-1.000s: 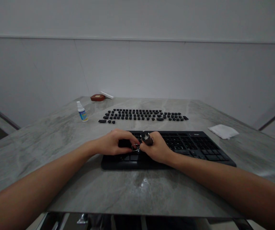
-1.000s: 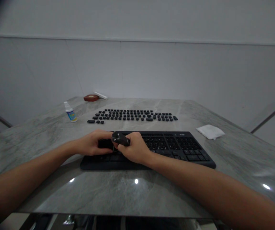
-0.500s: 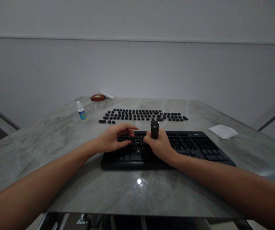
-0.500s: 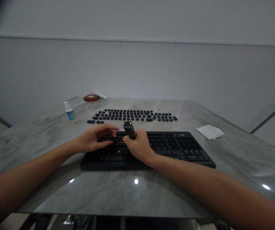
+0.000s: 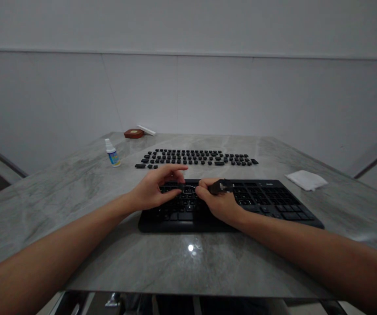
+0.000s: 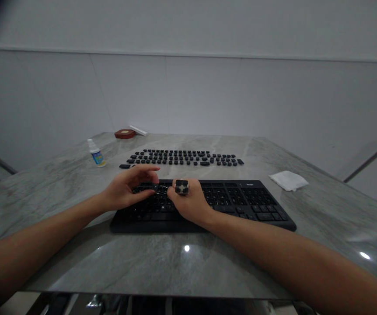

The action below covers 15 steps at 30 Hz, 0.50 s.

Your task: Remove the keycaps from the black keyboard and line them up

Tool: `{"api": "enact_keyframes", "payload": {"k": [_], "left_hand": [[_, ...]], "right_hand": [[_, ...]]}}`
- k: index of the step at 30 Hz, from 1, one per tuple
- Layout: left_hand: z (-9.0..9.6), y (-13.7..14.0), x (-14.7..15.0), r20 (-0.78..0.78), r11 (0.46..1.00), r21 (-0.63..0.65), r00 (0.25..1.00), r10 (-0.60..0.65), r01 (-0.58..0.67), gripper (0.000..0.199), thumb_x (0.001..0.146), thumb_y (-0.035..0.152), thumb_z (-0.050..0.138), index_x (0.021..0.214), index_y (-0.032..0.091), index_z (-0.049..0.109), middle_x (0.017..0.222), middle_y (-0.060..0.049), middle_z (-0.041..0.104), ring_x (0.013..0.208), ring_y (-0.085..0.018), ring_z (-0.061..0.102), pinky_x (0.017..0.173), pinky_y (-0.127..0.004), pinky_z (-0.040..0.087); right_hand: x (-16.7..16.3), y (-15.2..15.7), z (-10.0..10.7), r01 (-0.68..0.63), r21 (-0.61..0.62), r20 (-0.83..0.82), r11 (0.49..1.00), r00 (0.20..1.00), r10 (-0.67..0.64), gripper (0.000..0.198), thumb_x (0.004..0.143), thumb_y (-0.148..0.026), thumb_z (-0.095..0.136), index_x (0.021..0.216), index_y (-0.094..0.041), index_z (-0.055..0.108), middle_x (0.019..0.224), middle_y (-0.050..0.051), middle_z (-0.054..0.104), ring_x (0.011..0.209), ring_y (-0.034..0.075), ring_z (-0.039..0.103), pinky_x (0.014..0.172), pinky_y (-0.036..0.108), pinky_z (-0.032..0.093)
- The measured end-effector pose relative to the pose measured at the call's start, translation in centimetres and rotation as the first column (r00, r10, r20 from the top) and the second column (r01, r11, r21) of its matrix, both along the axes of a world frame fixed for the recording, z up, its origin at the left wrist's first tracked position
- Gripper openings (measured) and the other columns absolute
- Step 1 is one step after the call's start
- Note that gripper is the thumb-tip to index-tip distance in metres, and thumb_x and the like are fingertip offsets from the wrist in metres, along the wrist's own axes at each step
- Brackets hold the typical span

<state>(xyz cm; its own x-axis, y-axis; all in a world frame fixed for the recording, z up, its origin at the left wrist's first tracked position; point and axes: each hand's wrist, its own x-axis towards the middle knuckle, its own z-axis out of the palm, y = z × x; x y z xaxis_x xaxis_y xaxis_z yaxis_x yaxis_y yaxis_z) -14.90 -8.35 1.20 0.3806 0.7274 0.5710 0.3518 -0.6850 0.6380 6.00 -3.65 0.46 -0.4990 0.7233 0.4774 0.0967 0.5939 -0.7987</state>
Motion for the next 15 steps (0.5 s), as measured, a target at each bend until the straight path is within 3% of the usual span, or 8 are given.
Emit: {"api": "enact_keyframes", "payload": {"k": [15], "left_hand": [[0.30, -0.13, 0.03, -0.146, 0.994, 0.095, 0.987, 0.066, -0.053, 0.053, 0.082, 0.009, 0.061, 0.132, 0.020, 0.047, 0.099, -0.005, 0.063, 0.091, -0.015, 0.065, 0.087, -0.031, 0.056]], "right_hand": [[-0.14, 0.29, -0.40, 0.022, -0.015, 0.043, 1.000, 0.999, -0.021, 0.031, 0.073, -0.025, 0.050, 0.049, -0.021, 0.030, 0.049, -0.005, 0.028, 0.048, 0.008, 0.029, 0.047, 0.024, 0.024]]}}
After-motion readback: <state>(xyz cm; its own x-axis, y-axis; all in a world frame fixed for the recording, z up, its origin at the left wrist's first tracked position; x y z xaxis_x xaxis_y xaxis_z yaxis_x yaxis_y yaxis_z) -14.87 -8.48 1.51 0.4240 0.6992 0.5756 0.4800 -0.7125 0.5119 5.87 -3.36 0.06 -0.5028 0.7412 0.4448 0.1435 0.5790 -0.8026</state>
